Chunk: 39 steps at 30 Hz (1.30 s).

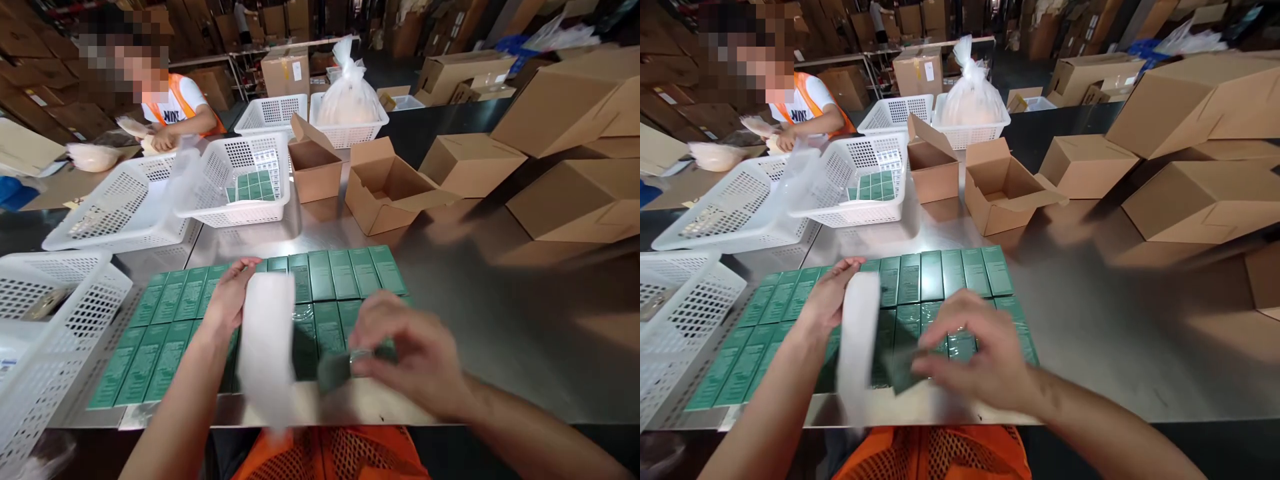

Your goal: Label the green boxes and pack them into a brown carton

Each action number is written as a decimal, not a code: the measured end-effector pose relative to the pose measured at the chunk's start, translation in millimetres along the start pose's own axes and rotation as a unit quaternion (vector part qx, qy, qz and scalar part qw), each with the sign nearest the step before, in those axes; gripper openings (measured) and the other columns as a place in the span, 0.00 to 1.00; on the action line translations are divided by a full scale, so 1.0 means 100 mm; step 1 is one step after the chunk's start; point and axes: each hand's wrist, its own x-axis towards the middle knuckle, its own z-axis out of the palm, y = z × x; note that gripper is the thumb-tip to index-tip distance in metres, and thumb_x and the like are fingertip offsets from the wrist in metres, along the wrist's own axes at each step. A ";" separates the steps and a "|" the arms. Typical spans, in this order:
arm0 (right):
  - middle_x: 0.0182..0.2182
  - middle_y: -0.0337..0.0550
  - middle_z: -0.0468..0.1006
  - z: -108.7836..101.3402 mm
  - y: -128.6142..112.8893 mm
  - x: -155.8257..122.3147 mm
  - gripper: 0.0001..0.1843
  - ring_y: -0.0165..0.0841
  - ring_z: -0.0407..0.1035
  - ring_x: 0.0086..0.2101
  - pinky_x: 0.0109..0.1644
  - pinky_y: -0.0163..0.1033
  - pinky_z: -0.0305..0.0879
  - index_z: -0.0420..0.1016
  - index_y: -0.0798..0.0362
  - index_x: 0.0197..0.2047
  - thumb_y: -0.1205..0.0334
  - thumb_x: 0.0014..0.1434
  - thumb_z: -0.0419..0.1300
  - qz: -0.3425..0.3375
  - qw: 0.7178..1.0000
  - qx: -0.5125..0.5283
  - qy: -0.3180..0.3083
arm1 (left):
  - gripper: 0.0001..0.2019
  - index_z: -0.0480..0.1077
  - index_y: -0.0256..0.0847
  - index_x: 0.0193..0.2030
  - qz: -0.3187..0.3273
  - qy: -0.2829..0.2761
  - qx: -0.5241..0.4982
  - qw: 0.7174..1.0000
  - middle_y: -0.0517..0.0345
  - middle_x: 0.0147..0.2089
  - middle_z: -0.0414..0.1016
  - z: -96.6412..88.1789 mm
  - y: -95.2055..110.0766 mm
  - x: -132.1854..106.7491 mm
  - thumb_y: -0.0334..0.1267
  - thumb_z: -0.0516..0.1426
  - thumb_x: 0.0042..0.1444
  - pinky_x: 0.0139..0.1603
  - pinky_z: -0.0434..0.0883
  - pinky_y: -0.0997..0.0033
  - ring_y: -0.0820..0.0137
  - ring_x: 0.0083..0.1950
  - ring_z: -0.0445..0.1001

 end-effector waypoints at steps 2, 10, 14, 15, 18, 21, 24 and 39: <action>0.26 0.35 0.77 -0.15 0.21 0.19 0.09 0.30 0.69 0.28 0.32 0.37 0.64 0.74 0.49 0.30 0.58 0.54 0.69 0.170 0.984 -0.001 0.061 | 0.20 0.75 0.38 0.35 -0.003 -0.069 0.097 0.993 0.68 0.17 0.57 0.04 0.02 -0.02 0.53 0.65 0.45 0.18 0.48 0.77 0.77 0.17 0.52; 0.24 0.38 0.75 -0.12 1.14 0.59 0.20 0.30 0.66 0.26 0.30 0.36 0.59 0.77 0.54 0.30 0.47 0.41 0.72 0.400 0.914 0.063 -0.015 | 0.19 0.71 0.41 0.28 0.053 -0.199 0.378 0.903 0.64 0.21 0.59 0.50 -0.38 -0.11 0.52 0.51 0.59 0.27 0.54 0.72 0.71 0.25 0.56; 0.29 0.39 0.76 -0.04 1.36 0.60 0.10 0.29 0.66 0.28 0.35 0.36 0.61 0.79 0.53 0.29 0.55 0.51 0.69 0.333 0.939 -0.074 -0.041 | 0.16 0.69 0.41 0.24 0.032 -0.147 0.412 0.899 0.63 0.19 0.58 0.57 -0.47 -0.05 0.46 0.51 0.59 0.27 0.52 0.71 0.70 0.23 0.57; 0.31 0.39 0.76 -0.02 1.40 0.60 0.08 0.29 0.66 0.29 0.36 0.36 0.61 0.79 0.53 0.29 0.57 0.52 0.69 0.313 0.942 -0.112 -0.045 | 0.16 0.69 0.41 0.24 0.030 -0.138 0.421 0.896 0.62 0.18 0.59 0.59 -0.47 -0.04 0.45 0.51 0.59 0.27 0.52 0.71 0.70 0.24 0.58; 0.36 0.39 0.76 0.03 1.48 0.58 0.06 0.29 0.67 0.31 0.36 0.36 0.60 0.80 0.51 0.30 0.59 0.55 0.68 0.290 0.939 -0.176 -0.060 | 0.16 0.68 0.41 0.23 0.025 -0.117 0.446 0.887 0.60 0.19 0.63 0.63 -0.47 -0.01 0.44 0.52 0.60 0.28 0.52 0.70 0.68 0.25 0.60; 0.37 0.37 0.75 0.05 1.49 0.53 0.07 0.29 0.67 0.31 0.34 0.36 0.57 0.80 0.49 0.33 0.57 0.59 0.65 0.285 0.931 -0.216 -0.070 | 0.17 0.64 0.42 0.20 0.023 -0.112 0.465 0.878 0.58 0.19 0.64 0.66 -0.47 0.00 0.42 0.52 0.60 0.29 0.50 0.69 0.69 0.25 0.60; 0.38 0.37 0.75 0.07 1.47 0.50 0.08 0.29 0.67 0.31 0.33 0.36 0.55 0.80 0.49 0.33 0.56 0.61 0.63 0.282 0.926 -0.238 -0.079 | 0.19 0.59 0.42 0.18 0.020 -0.114 0.477 0.871 0.60 0.18 0.61 0.67 -0.46 0.02 0.41 0.53 0.60 0.29 0.49 0.69 0.69 0.24 0.57; 0.43 0.39 0.72 0.14 1.51 0.48 0.08 0.26 0.65 0.26 0.33 0.37 0.57 0.73 0.51 0.38 0.59 0.57 0.66 0.284 0.911 -0.298 -0.029 | 0.20 0.61 0.43 0.16 0.041 -0.121 0.499 0.857 0.59 0.17 0.62 0.61 -0.44 0.10 0.44 0.57 0.56 0.27 0.49 0.69 0.68 0.22 0.58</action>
